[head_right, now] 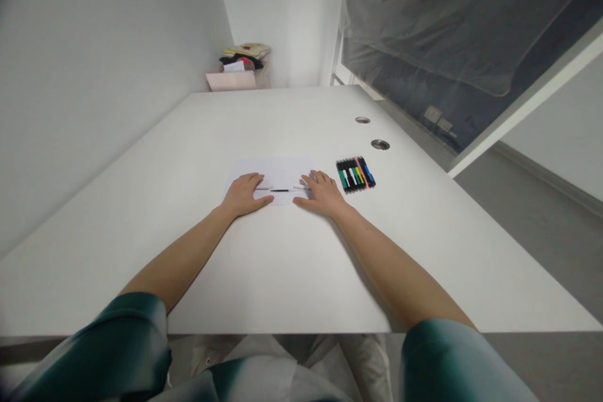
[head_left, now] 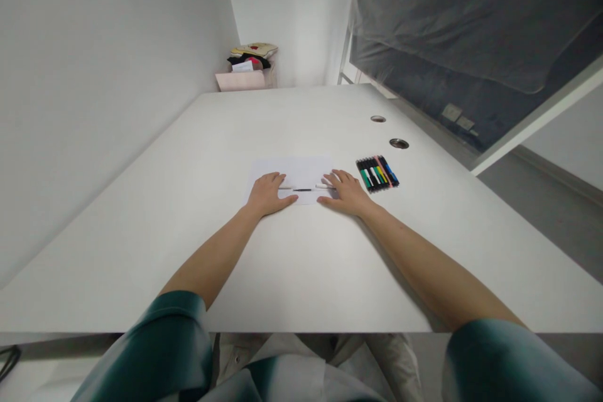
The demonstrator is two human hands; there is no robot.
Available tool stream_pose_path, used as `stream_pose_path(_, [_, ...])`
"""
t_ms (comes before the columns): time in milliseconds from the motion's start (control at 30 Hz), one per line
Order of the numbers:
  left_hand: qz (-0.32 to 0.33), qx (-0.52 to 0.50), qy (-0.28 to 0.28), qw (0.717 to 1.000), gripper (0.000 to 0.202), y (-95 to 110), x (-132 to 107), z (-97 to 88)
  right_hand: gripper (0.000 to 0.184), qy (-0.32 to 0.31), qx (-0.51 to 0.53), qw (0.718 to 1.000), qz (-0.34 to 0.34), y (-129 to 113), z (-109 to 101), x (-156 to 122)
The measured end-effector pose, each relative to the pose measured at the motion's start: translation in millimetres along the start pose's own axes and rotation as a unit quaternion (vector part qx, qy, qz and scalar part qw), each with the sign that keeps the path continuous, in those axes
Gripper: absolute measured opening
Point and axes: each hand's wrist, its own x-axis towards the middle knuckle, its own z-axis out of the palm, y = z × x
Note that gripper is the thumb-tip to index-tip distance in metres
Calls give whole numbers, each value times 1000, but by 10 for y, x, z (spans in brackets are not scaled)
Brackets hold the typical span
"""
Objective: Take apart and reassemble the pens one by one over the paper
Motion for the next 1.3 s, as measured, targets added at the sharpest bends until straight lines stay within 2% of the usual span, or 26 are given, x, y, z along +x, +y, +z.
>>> stream_pose_path(133, [46, -15, 28, 998, 46, -21, 5, 17, 40, 66, 27, 995, -68, -33, -2, 2])
stream_pose_path(233, [71, -24, 40, 996, 31, -50, 23, 54, 28, 93, 33, 990, -104, -97, 14, 16])
stream_pose_path(433, [79, -42, 48, 995, 24, -35, 52, 55, 22, 106, 30, 988, -107, -183, 93, 50])
stream_pose_path(600, [80, -39, 33, 995, 23, 1, 56, 24, 22, 108, 26, 991, -80, -158, 142, 74])
stream_pose_path(933, [56, -17, 23, 998, 21, -32, 40, -8, 19, 106, 30, 991, -71, -160, 152, 78])
stream_pose_path(1300, [120, -93, 20, 988, 22, 20, 49, 51, 22, 75, 39, 993, -85, -213, 89, 67])
